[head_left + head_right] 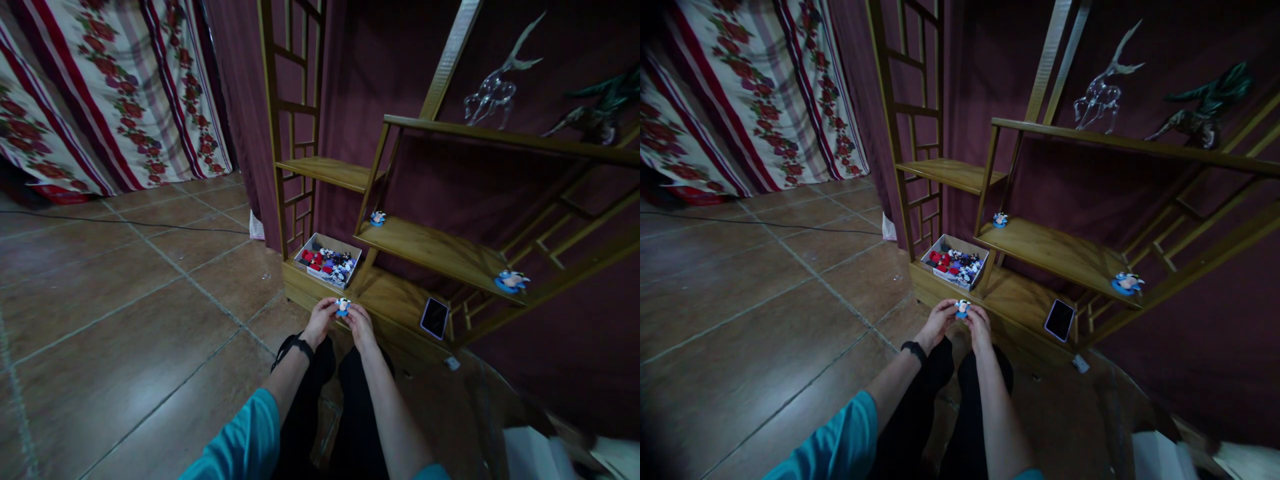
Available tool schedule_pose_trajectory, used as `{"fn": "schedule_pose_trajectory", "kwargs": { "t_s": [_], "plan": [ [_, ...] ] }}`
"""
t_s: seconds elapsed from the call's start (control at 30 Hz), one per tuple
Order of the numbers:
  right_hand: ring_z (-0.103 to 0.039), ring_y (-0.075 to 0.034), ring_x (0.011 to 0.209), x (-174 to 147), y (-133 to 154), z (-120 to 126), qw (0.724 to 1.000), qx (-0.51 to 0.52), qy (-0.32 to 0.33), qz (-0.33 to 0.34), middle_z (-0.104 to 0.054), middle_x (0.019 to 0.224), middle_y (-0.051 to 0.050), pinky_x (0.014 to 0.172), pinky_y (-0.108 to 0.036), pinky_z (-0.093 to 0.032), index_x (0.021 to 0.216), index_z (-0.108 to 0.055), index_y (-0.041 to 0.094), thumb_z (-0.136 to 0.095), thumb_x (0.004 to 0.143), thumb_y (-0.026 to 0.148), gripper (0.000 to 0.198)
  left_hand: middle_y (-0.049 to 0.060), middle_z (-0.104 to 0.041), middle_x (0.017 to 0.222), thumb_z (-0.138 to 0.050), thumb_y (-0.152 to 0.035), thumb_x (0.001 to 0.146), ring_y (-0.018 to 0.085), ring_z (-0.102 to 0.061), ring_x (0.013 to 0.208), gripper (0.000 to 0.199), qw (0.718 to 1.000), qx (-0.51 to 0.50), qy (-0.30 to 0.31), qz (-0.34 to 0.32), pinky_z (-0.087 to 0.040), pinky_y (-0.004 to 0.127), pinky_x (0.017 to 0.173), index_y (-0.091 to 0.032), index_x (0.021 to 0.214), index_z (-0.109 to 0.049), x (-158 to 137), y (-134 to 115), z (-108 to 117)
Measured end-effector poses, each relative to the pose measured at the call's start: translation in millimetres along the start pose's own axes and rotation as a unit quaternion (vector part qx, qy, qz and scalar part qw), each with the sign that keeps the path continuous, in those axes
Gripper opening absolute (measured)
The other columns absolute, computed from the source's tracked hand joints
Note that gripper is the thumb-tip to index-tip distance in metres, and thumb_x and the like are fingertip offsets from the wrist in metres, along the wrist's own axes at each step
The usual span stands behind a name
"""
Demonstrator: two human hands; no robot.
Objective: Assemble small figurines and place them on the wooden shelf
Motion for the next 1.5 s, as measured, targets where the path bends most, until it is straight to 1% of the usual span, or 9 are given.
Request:
{"fn": "schedule_pose_trajectory", "kwargs": {
  "t_s": [0.23,0.67,1.23,1.5],
  "plan": [
    [-0.065,-0.017,0.076,2.7,-2.5,1.4,1.0,-0.001,0.001,-0.004,-0.071,0.082,-0.003,0.066,-0.026,-0.052,0.075,-0.064,0.019,-0.074,0.056,0.025,0.022,0.003,-0.066,0.073,-0.076,-0.026,0.056,0.013,-0.059,0.063,0.025,1.0,0.004,-0.005,-0.007,-0.044,0.025,0.061,-0.017,0.074,-0.062,-0.8,-0.8,0.5],
    [-0.065,-0.015,0.07,7.2,-7.4,7.2,1.0,0.002,-0.007,-0.006,-0.071,0.08,-0.003,0.06,-0.023,-0.051,0.078,-0.065,0.019,-0.073,0.058,0.026,0.023,0.003,-0.064,0.072,-0.076,-0.025,0.055,0.012,-0.058,0.061,0.026,1.0,0.01,0.003,0.003,-0.044,0.024,0.06,-0.015,0.074,-0.062,4.0,4.4,0.9],
    [-0.065,-0.015,0.07,-0.5,1.7,2.5,0.999,-0.032,0.003,-0.007,-0.071,0.08,-0.002,0.06,-0.023,-0.051,0.079,-0.066,0.021,-0.073,0.059,0.03,0.024,0.003,-0.063,0.068,-0.077,-0.027,0.055,0.011,-0.057,0.058,0.027,1.0,0.002,0.006,0.015,-0.044,0.025,0.059,-0.015,0.073,-0.06,3.5,6.6,1.1],
    [-0.066,-0.017,0.073,2.3,-0.7,4.9,0.999,-0.038,-0.007,-0.009,-0.071,0.082,-0.003,0.059,-0.024,-0.05,0.079,-0.064,0.02,-0.072,0.058,0.029,0.024,0.001,-0.062,0.07,-0.077,-0.025,0.053,0.011,-0.055,0.06,0.027,1.0,0.008,0.016,-0.002,-0.042,0.024,0.058,-0.016,0.072,-0.06,1.1,1.7,-0.9]
  ]
}}
Point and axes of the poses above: each hand's wrist, its own x-axis towards the middle knuckle, its own z-axis out of the back of the hand, y = z × x, the point moved 8 cm from there along x, towards the middle knuckle
